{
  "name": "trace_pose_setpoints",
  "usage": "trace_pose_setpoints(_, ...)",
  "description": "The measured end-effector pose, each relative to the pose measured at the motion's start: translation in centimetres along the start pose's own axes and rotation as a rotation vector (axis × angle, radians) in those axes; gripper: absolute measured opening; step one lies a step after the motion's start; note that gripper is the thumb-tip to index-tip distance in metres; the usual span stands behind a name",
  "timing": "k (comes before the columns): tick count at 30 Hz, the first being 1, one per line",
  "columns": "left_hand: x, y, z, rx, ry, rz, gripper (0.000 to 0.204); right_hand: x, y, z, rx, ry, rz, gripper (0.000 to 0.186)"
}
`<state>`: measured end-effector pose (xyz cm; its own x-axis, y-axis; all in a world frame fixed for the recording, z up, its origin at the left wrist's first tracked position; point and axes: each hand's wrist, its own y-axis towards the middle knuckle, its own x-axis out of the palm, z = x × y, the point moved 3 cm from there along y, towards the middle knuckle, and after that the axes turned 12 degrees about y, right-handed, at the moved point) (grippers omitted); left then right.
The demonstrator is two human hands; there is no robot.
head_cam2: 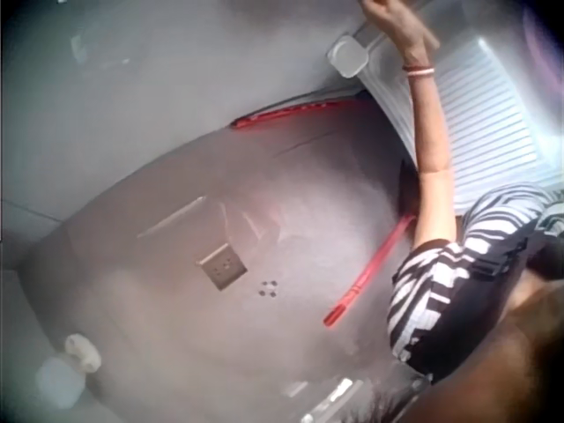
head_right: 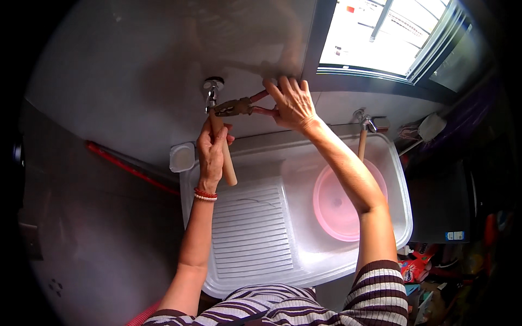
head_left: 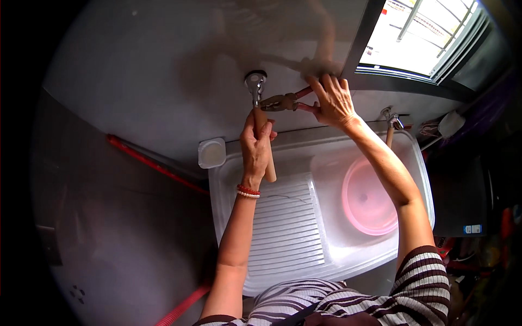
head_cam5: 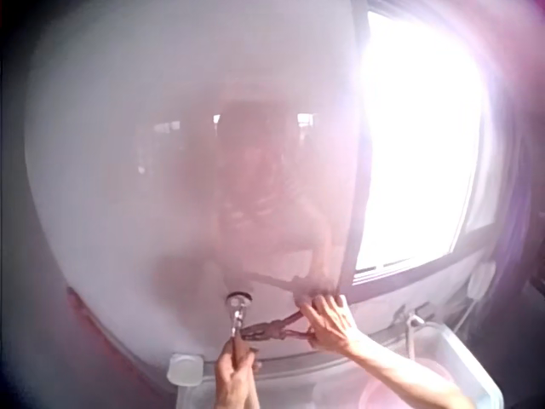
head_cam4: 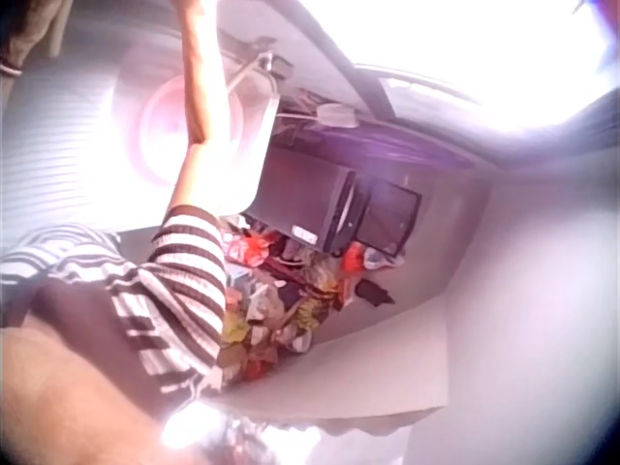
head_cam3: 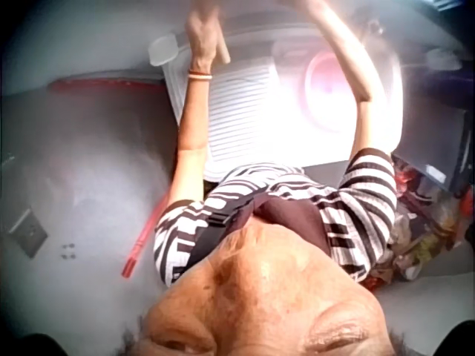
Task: The person repairs a faucet by wrapping wire around the handle and base, using pliers to tighten and cut the wire.
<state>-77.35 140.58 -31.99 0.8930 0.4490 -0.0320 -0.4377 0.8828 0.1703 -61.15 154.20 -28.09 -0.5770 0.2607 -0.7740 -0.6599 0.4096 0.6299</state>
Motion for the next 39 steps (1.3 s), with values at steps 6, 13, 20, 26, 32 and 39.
trace_pose_setpoints(6, 0.1, 0.3, -0.4, -0.004, -0.023, -0.012, 0.036, 2.0, -0.8, -0.2, 0.044, 0.046, 0.083, 0.063)
trace_pose_setpoints(13, 0.0, 0.1, 0.0, -0.029, -0.037, 0.003, 0.035, 3.1, -2.8, -2.0, 0.226, 0.138, 0.042, 0.062)
trace_pose_setpoints(20, 0.0, 0.3, -0.1, -0.012, -0.045, -0.011, 0.035, 5.9, -4.5, -5.0, 0.414, 0.351, 0.106, 0.067)
trace_pose_setpoints(26, -0.1, 0.3, 0.1, -0.011, -0.05, 0.003, 0.036, 5.5, -4.7, -5.7, 0.45, 0.343, 0.115, 0.066)
trace_pose_setpoints(32, 0.1, 0.4, -0.3, -0.021, -0.061, -0.005, 0.035, 3.6, -4.4, -4.1, 0.309, 0.167, 0.069, 0.061)
trace_pose_setpoints(39, -0.3, 0.1, -0.4, -0.006, -0.062, -0.005, 0.035, 3.4, -3.2, -2.4, 0.193, 0.101, 0.071, 0.062)
